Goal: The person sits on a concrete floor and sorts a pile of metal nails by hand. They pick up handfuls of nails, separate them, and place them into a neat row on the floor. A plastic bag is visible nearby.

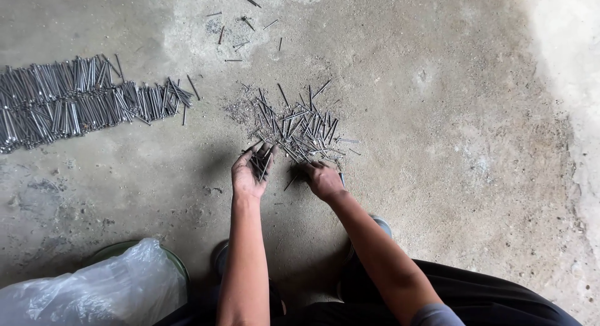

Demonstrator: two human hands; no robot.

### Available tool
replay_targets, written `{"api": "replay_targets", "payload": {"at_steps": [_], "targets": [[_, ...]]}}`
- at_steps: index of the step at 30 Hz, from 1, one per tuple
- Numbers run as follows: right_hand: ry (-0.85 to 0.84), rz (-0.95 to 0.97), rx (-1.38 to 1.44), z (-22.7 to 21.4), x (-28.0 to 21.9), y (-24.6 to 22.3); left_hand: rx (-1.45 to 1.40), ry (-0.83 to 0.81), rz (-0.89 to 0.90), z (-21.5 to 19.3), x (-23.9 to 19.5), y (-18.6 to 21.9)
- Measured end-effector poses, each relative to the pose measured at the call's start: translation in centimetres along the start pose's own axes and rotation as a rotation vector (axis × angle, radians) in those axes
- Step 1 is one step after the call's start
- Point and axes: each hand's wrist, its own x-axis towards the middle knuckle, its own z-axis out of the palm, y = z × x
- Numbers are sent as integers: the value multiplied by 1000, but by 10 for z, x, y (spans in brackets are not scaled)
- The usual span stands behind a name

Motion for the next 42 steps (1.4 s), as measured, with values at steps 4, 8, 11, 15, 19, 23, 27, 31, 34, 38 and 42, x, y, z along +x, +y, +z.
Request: {"api": "replay_targets", "payload": {"at_steps": [4,8,11,15,19,23,27,31,34,38,42], "targets": [[90,-171,-187,23,12,18,54,24,-22,-32,18,12],[129,-235,-227,22,22,18,349,101,47,-31,16,17],[151,-300,-290,8,24,15,503,129,132,-11,3,15],[170,-371,-423,13,25,13,618,126,261,24,-20,10],[151,-248,-346,10,32,27,621,128,302,17,-19,12],[104,272,302,-10,39,49,524,186,237,-12,2,8],[-8,536,964,-90,24,-9,617,134,121,-3,7,-9],[38,435,1031,-83,29,-47,703,148,-33,-34,18,-47],[57,369,596,-93,23,-72,580,169,-50,-81,52,-56],[216,433,670,-61,42,-37,564,257,7,10,-7,-54],[281,395,321,4,76,14,713,316,230,10,-13,-38]]}}
